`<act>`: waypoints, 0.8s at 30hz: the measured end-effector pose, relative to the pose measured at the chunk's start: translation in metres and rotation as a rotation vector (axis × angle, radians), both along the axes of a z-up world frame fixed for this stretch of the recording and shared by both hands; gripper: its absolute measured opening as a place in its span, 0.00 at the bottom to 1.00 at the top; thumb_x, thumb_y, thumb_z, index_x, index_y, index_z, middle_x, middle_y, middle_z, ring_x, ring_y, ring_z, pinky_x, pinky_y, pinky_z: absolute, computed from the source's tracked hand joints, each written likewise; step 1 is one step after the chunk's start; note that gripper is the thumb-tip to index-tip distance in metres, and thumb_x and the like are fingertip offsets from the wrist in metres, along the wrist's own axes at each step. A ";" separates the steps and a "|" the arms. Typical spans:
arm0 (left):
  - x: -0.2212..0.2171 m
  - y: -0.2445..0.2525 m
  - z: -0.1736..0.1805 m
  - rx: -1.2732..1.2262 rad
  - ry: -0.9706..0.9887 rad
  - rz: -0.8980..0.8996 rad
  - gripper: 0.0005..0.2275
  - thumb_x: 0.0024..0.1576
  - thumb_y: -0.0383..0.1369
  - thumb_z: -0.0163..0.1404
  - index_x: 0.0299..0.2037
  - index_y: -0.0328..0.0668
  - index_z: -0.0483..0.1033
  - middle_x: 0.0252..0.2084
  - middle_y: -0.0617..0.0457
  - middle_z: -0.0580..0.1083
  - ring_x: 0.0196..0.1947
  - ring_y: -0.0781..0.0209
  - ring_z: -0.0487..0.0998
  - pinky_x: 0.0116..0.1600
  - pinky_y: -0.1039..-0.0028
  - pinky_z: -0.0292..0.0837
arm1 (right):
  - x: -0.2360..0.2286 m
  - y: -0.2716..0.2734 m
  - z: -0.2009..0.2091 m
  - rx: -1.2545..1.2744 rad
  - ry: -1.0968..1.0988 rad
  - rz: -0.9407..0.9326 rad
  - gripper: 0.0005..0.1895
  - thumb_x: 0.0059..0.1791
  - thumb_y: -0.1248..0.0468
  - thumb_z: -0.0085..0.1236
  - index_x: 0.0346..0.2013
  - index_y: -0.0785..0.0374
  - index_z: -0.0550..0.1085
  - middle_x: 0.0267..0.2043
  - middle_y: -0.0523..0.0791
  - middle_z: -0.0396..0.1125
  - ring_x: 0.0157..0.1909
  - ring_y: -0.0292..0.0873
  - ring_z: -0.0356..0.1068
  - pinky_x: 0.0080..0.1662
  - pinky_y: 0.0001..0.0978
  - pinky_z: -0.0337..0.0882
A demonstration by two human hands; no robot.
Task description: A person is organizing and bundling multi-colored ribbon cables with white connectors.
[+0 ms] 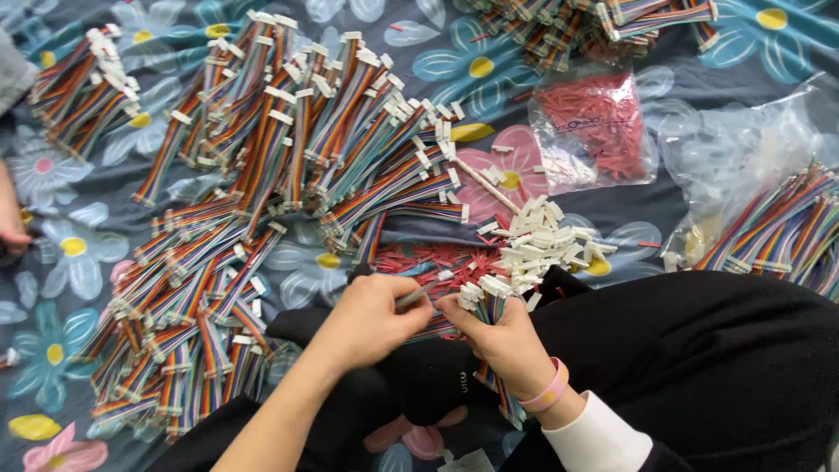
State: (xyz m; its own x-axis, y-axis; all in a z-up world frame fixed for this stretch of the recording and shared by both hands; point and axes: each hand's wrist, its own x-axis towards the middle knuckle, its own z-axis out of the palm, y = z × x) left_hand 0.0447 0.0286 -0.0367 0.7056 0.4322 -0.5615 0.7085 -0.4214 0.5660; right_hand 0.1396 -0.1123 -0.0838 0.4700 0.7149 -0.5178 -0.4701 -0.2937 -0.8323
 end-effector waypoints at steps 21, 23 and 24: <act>0.008 0.010 -0.039 0.056 0.039 0.170 0.07 0.47 0.39 0.48 0.21 0.50 0.67 0.16 0.58 0.68 0.20 0.61 0.67 0.32 0.70 0.60 | 0.013 -0.010 0.004 -0.053 0.159 -0.029 0.17 0.44 0.67 0.60 0.16 0.59 0.62 0.11 0.37 0.44 0.13 0.31 0.41 0.19 0.26 0.40; -0.003 0.006 -0.034 0.080 -0.006 0.200 0.06 0.44 0.38 0.49 0.19 0.50 0.67 0.18 0.57 0.71 0.22 0.60 0.70 0.33 0.70 0.61 | 0.011 -0.009 0.009 -0.030 0.154 -0.006 0.20 0.45 0.66 0.60 0.14 0.58 0.59 0.09 0.37 0.42 0.12 0.31 0.39 0.18 0.27 0.39; -0.008 0.005 -0.030 0.096 -0.052 0.225 0.06 0.40 0.37 0.49 0.18 0.49 0.66 0.20 0.56 0.73 0.25 0.59 0.72 0.33 0.69 0.62 | 0.010 -0.007 0.012 -0.015 0.148 0.012 0.23 0.45 0.66 0.60 0.12 0.56 0.56 0.08 0.37 0.40 0.11 0.31 0.38 0.18 0.28 0.38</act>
State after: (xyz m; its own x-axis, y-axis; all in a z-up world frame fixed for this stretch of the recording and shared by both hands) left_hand 0.0368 0.0331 -0.0667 0.6125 0.6310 -0.4762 0.7617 -0.3100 0.5690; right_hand 0.1498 -0.1193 -0.0715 0.3795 0.7119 -0.5909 -0.5835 -0.3115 -0.7500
